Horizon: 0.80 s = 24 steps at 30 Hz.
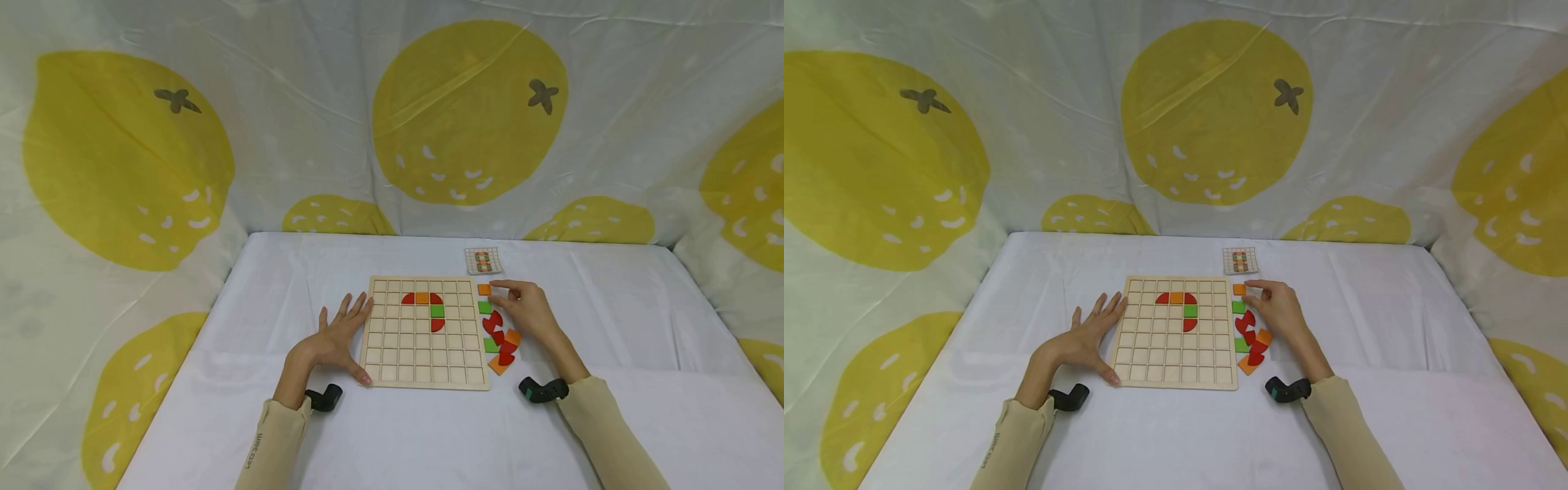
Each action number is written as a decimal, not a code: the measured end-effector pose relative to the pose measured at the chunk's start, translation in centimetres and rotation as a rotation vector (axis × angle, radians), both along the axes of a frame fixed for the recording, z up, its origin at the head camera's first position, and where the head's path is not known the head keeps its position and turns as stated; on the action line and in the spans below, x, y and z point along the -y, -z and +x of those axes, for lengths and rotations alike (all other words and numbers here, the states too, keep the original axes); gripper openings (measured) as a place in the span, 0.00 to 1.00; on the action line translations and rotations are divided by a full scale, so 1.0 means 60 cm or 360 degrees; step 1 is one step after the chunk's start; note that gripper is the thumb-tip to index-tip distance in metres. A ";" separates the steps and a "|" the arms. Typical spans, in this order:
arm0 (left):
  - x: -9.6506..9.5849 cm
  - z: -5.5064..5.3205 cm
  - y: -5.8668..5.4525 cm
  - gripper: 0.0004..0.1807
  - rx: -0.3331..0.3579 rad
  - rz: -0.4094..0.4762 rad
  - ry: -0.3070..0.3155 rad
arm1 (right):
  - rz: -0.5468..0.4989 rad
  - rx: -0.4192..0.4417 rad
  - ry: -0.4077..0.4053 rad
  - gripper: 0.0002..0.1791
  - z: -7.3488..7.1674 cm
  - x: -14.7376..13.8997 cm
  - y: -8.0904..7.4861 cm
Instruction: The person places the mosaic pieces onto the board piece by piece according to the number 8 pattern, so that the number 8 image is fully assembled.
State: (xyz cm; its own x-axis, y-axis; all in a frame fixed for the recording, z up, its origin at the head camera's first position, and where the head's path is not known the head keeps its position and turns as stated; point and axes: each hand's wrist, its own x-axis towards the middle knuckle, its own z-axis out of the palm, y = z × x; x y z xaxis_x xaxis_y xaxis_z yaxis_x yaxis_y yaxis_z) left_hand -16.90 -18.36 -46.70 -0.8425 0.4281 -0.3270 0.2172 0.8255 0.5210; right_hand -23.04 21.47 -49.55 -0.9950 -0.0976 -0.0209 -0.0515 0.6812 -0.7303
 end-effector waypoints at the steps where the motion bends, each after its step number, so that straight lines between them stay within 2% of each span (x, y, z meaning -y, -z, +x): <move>1: 0.000 0.000 0.001 0.85 -0.0001 0.0001 0.0000 | -0.0001 0.0014 0.0004 0.22 -0.001 0.000 -0.001; 5: 0.000 0.000 0.002 0.86 -0.0005 0.0003 -0.0001 | -0.0009 0.0051 0.0002 0.23 -0.004 -0.001 -0.001; 12: 0.001 0.001 0.003 0.86 -0.0013 0.0008 0.0001 | -0.0019 0.0041 -0.0037 0.20 -0.006 0.002 0.001; 18: 0.003 0.001 0.003 0.86 -0.0021 0.0005 0.0004 | 0.0055 0.0037 -0.0034 0.17 -0.002 -0.001 -0.001; 24: 0.002 0.001 0.002 0.85 -0.0014 0.0016 0.0007 | 0.0111 0.0093 -0.0030 0.17 0.008 -0.015 -0.007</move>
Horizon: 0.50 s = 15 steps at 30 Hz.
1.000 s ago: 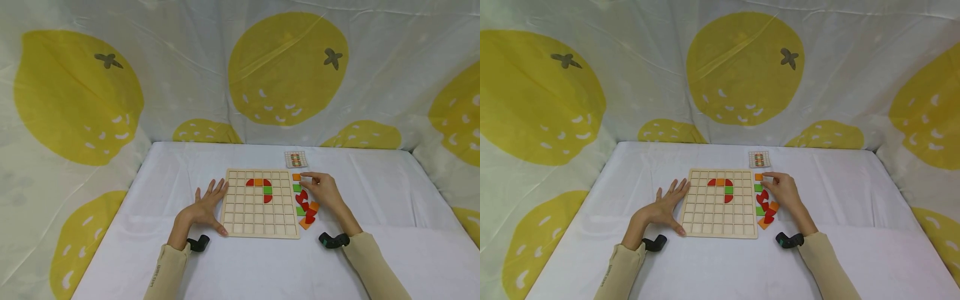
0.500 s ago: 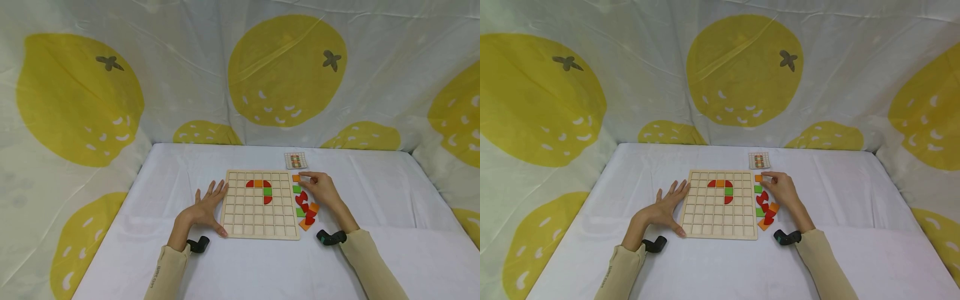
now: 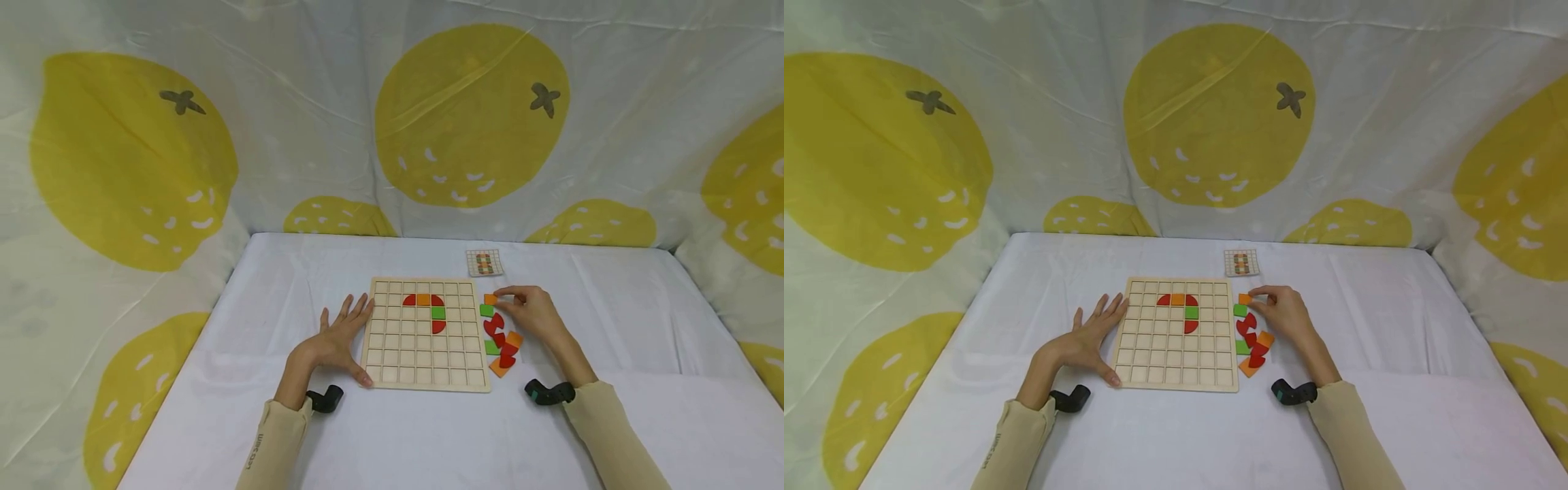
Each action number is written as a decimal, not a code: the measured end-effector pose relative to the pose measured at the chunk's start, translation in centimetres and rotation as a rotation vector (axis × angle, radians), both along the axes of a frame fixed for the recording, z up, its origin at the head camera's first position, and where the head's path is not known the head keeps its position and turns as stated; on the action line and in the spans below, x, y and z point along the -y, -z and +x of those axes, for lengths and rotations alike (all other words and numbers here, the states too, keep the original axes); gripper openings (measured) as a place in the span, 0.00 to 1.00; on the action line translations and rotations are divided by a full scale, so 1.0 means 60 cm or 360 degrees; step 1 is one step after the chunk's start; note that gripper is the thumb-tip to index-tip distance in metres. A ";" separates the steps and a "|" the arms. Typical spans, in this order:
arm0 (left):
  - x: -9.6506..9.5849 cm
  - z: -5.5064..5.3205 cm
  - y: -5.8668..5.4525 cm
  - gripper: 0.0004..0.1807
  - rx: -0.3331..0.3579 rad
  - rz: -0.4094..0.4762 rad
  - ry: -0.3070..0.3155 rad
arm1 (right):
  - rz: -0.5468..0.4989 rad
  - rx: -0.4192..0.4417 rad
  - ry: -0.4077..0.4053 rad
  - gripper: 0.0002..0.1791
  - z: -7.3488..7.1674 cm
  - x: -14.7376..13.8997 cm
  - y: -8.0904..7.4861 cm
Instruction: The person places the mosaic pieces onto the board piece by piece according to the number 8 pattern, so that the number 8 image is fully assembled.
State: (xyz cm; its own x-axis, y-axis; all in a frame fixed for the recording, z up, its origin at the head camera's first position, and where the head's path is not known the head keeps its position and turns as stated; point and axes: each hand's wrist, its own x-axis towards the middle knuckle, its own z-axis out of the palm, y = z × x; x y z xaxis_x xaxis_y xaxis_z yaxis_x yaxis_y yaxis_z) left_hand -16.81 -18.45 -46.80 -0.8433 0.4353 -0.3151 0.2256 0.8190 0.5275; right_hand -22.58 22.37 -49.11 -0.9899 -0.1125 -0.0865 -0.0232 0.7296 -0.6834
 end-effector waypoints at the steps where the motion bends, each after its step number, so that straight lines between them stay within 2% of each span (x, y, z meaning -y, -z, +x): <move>1: 0.000 0.000 0.000 0.85 -0.0002 -0.0001 0.0002 | 0.0010 0.0006 -0.0001 0.17 0.001 -0.002 -0.001; 10: -0.001 0.000 0.000 0.85 0.0000 -0.0019 0.0002 | -0.0015 0.0029 -0.0016 0.22 0.004 0.000 -0.004; 15: 0.000 0.000 -0.001 0.85 0.0000 -0.0024 0.0008 | -0.0020 -0.0002 -0.0011 0.21 0.004 0.002 0.001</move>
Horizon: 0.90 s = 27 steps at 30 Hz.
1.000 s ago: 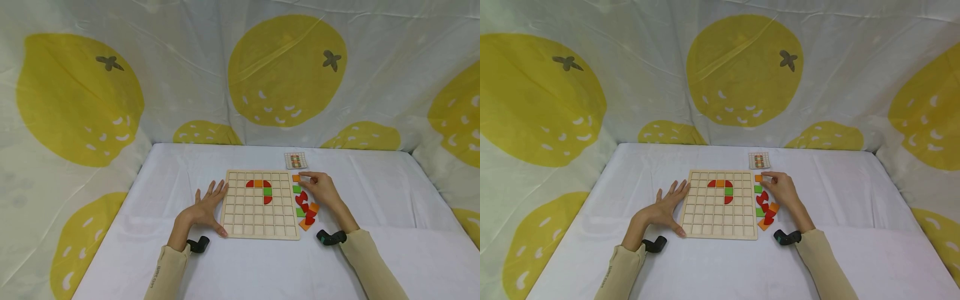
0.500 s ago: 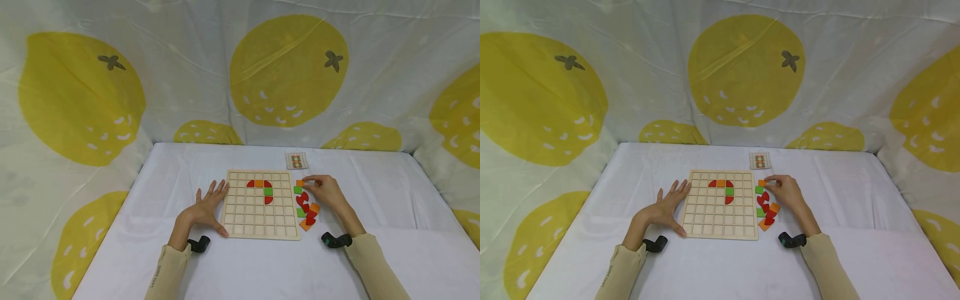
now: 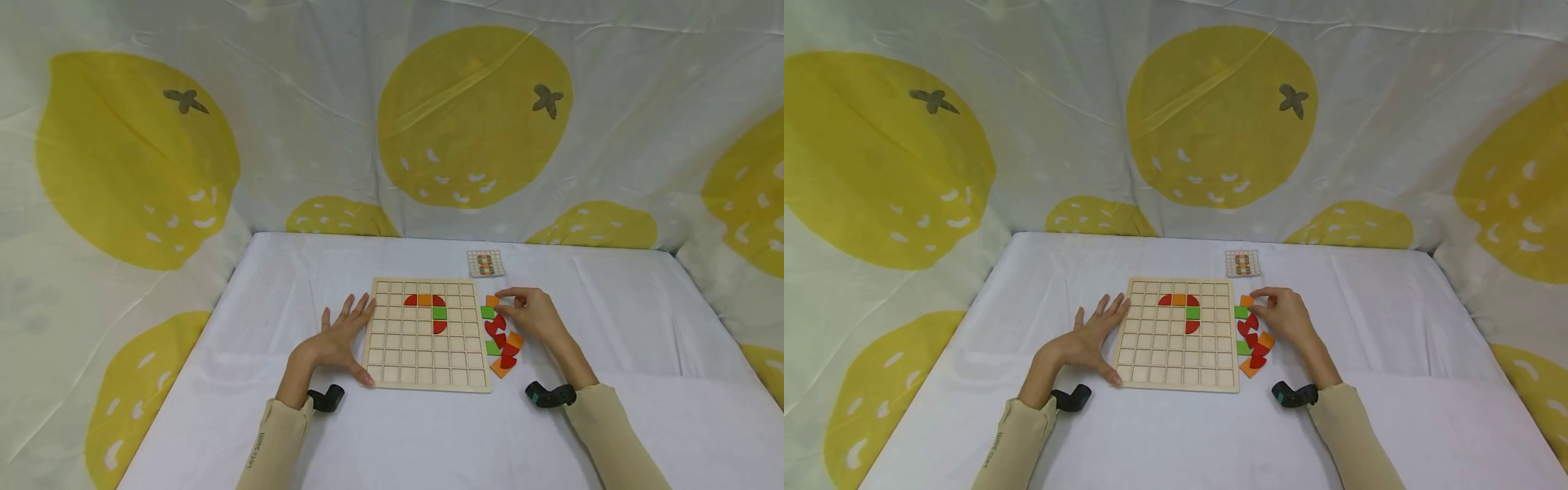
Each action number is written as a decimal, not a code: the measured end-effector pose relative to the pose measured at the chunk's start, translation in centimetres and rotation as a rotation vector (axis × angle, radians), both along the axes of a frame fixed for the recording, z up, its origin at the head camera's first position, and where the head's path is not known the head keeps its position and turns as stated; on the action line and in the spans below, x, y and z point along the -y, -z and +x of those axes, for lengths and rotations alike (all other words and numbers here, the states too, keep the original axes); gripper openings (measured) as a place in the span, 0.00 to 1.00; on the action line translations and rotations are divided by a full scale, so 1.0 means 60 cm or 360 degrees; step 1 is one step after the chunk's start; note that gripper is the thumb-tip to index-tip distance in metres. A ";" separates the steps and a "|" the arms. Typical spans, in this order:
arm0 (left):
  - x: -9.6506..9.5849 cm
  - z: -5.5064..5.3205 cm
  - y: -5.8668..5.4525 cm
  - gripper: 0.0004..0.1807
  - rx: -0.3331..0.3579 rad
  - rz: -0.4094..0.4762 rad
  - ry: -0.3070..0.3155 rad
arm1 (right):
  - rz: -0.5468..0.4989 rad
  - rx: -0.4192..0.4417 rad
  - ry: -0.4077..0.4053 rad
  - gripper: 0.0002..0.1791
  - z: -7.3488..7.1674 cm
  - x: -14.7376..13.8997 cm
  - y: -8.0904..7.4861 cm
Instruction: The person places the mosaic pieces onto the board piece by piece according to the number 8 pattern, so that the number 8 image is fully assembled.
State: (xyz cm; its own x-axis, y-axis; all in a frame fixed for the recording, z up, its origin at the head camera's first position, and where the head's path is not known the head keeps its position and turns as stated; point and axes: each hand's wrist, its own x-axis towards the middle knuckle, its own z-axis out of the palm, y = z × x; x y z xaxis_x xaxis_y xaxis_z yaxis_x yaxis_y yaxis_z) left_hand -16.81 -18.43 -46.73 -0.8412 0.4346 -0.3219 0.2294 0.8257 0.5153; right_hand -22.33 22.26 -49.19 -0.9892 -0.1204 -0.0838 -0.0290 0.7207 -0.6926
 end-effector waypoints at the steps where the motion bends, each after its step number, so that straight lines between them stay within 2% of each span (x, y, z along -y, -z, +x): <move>1: 0.000 0.000 0.000 0.85 0.0000 -0.0001 0.0002 | -0.0006 -0.0004 0.0003 0.21 0.000 0.000 0.001; 11: -0.001 0.001 -0.003 0.85 0.0004 0.0001 -0.0003 | -0.0032 -0.0105 -0.0012 0.17 0.003 0.012 0.000; 15: -0.001 0.001 -0.002 0.85 0.0004 0.0004 -0.0001 | -0.0076 -0.0070 -0.0040 0.17 0.008 0.029 -0.005; 22: -0.001 0.000 0.000 0.85 -0.0004 -0.0006 -0.0001 | -0.0177 -0.0135 -0.0210 0.17 0.025 0.074 -0.011; 27: 0.000 -0.001 0.001 0.85 0.0003 -0.0009 -0.0009 | -0.0251 -0.0097 -0.0317 0.18 0.042 0.114 -0.008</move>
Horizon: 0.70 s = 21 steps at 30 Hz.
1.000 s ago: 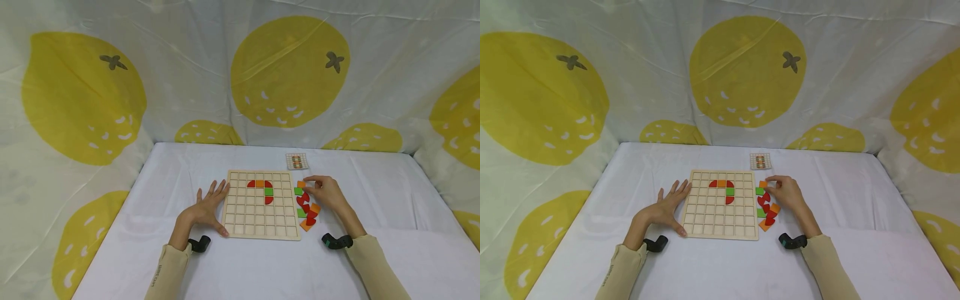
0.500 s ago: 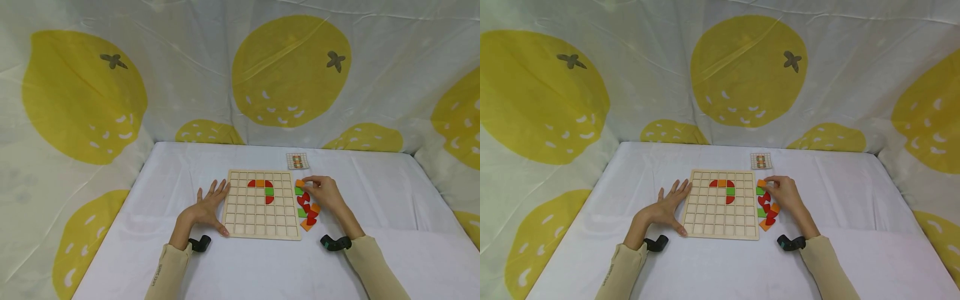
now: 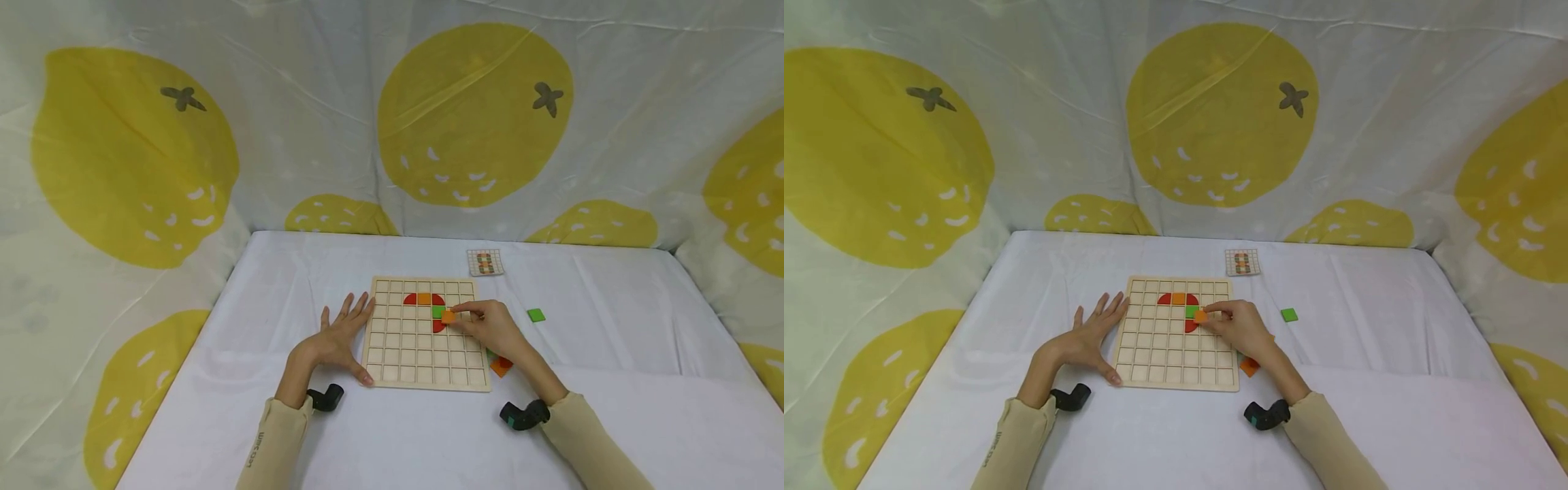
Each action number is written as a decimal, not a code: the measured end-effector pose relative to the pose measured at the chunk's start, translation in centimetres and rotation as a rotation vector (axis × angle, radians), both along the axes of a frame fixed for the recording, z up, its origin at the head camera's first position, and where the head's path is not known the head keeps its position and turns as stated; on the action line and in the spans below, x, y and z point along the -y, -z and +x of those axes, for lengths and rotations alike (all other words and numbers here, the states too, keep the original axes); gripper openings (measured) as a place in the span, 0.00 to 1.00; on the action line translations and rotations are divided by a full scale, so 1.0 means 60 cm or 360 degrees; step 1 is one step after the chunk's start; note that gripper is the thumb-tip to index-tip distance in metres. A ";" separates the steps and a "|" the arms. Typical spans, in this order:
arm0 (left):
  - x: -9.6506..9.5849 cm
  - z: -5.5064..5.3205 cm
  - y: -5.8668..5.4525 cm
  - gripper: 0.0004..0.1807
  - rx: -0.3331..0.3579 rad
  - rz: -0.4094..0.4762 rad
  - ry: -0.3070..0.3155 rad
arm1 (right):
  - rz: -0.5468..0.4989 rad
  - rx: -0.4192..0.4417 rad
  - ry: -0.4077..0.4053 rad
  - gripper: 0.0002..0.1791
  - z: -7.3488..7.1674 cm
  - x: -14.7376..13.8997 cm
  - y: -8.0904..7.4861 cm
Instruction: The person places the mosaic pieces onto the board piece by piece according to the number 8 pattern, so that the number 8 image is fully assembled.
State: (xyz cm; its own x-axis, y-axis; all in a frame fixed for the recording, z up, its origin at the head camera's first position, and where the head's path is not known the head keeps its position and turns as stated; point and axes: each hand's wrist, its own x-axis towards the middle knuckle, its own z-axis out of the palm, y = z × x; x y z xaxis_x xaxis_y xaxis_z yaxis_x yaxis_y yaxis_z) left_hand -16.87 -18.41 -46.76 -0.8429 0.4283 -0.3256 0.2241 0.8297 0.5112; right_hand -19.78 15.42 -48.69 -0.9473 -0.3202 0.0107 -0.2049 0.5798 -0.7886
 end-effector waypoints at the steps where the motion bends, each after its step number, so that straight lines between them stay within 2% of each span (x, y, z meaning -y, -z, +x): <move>1: 0.000 0.000 0.000 0.85 0.0002 0.0001 0.0000 | -0.0014 0.0015 -0.0021 0.18 0.003 0.008 0.001; 10: 0.002 -0.001 0.002 0.86 -0.0008 0.0013 0.0009 | 0.0035 -0.0020 -0.0066 0.17 0.021 0.052 0.008; 18: 0.000 0.000 -0.001 0.85 -0.0005 0.0018 0.0006 | 0.0047 -0.0027 -0.0062 0.18 0.023 0.063 0.007; 21: 0.000 0.000 -0.001 0.85 -0.0008 0.0015 0.0007 | 0.0041 -0.0041 -0.0056 0.16 0.023 0.064 0.008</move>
